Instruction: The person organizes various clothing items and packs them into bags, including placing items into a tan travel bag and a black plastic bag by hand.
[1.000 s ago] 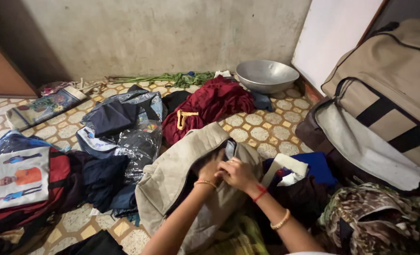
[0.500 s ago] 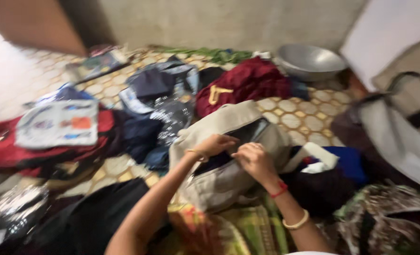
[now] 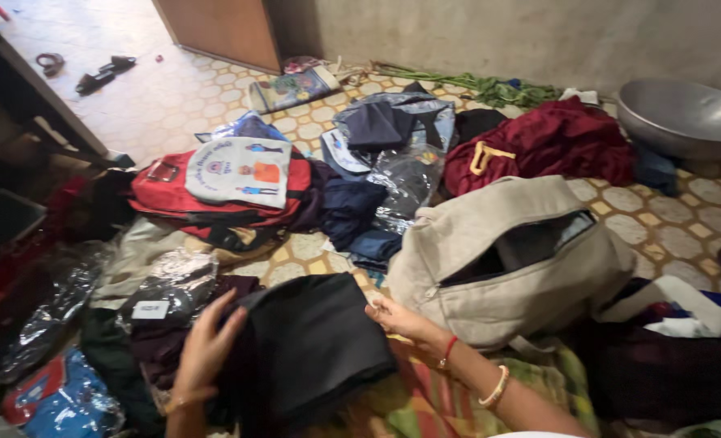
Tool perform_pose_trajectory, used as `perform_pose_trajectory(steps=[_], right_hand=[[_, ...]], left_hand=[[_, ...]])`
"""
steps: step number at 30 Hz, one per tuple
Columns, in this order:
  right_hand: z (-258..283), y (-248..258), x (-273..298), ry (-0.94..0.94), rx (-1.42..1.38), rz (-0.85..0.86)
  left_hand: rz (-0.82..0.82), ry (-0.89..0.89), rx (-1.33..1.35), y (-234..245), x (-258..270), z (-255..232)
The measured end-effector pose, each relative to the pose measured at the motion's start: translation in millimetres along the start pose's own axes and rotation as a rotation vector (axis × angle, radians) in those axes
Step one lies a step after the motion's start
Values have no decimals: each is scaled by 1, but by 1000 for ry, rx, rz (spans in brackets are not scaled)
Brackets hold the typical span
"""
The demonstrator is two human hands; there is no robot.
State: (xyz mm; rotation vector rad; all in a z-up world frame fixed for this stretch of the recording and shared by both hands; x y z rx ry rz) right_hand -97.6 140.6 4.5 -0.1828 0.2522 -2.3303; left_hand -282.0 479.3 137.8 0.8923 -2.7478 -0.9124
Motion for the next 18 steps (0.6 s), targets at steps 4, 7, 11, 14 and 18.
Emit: perform_pose_trajectory(steps=[4,7,11,14,18], right_hand=[[7,-23,-17,-307,-201,29],[27,-29,-18,-380,-339,-33],[51,-42,-10,-192,-329,-5],[60,-43,8,-283,-330,2],[83,-31,27,-98,-113,-63]], left_hand=[[-50,410,439,-32,39,100],[91,526,733,-73,47,156],[164,329,704,-99,39,179],[260,195,717,-100,39,143],[327,48,600,-94,35,63]])
Point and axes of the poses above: each hand's wrist, its own x-axis away from the middle knuckle, its own y-axis out of the back of the hand, z = x × y, the point moved 2 cm from there along -x, towards the middle knuckle, and after that the axes turned 14 degrees about y, right-handed, at the moved point
